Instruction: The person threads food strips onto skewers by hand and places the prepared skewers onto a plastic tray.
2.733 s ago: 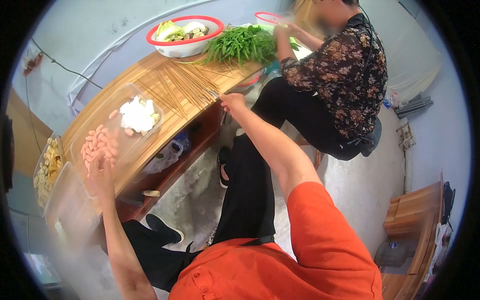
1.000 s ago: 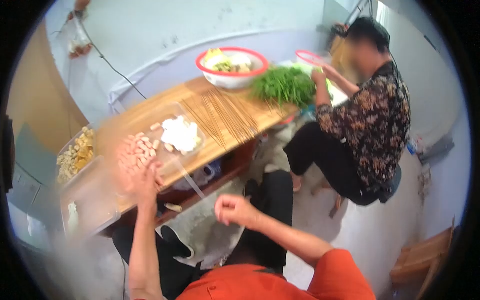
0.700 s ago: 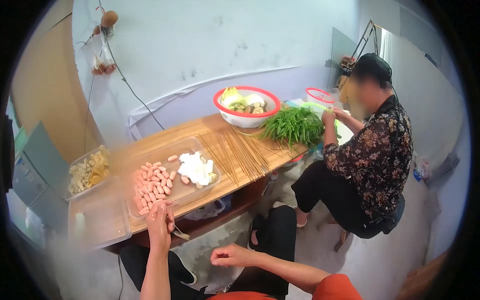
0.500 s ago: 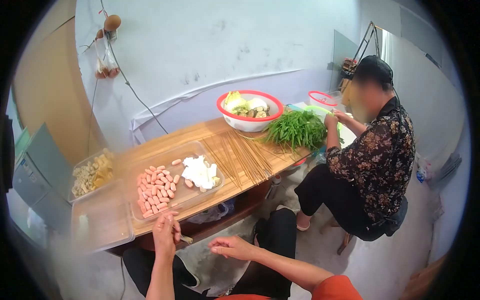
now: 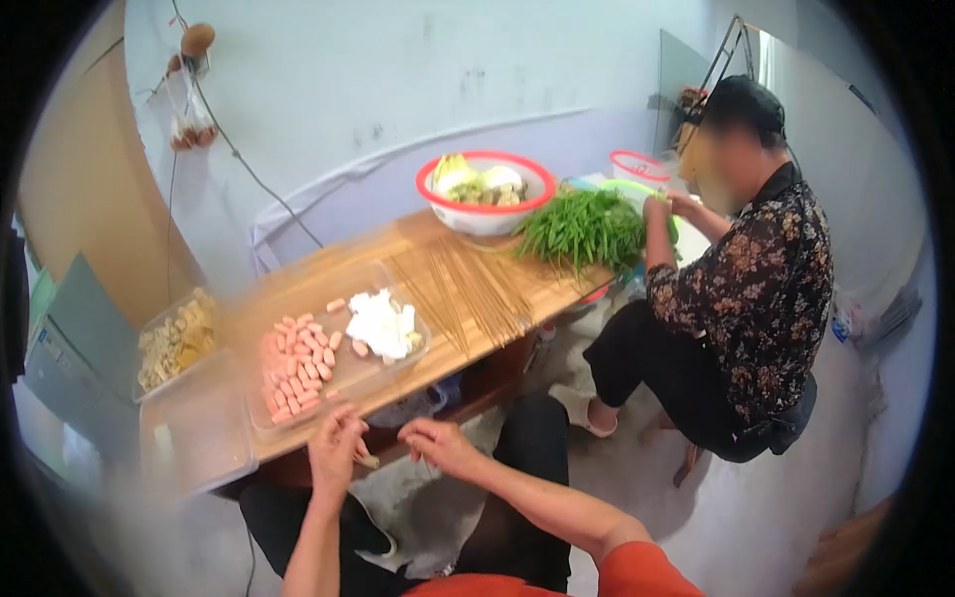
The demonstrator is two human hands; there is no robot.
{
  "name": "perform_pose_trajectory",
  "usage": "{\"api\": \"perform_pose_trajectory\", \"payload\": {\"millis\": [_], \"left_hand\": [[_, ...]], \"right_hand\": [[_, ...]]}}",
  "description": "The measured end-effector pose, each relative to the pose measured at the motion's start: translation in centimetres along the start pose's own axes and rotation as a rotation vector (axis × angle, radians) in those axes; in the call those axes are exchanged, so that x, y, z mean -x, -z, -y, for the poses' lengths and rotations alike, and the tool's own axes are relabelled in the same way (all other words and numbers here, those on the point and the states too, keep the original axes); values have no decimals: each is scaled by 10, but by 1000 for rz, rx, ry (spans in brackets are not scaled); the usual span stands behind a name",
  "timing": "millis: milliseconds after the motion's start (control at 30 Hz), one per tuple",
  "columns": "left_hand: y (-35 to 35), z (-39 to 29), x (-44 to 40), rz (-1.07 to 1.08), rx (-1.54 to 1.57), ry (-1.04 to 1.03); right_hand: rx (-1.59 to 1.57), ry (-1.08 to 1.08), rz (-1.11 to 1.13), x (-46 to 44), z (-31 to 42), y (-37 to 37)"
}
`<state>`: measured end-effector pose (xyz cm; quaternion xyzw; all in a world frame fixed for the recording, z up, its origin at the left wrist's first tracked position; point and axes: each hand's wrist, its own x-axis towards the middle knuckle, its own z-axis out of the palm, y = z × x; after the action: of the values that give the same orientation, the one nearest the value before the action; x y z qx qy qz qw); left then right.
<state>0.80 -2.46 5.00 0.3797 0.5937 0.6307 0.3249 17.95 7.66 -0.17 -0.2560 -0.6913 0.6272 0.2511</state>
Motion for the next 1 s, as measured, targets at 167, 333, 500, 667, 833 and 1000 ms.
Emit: {"api": "perform_pose_trajectory", "payload": {"millis": [167, 333, 500, 667, 833, 1000], "left_hand": [[19, -14, -30, -49, -123, -128], [30, -28, -67, -101, -245, -188], [23, -32, -96, -115, -243, -152], [13, -8, -136, -55, -293, -170], [-7, 15, -178, -35, -370, -259], [-23, 26, -209, -53, -572, -327]], "right_hand": [[-60, -32, -10, -3, -6, 11], [-112, -32, 10, -5, -5, 11], [-118, -19, -18, 1, -1, 21], [-120, -34, -48, 6, -6, 29], [-105, -18, -55, 7, -8, 30], [-124, -29, -47, 4, -11, 28]]}}
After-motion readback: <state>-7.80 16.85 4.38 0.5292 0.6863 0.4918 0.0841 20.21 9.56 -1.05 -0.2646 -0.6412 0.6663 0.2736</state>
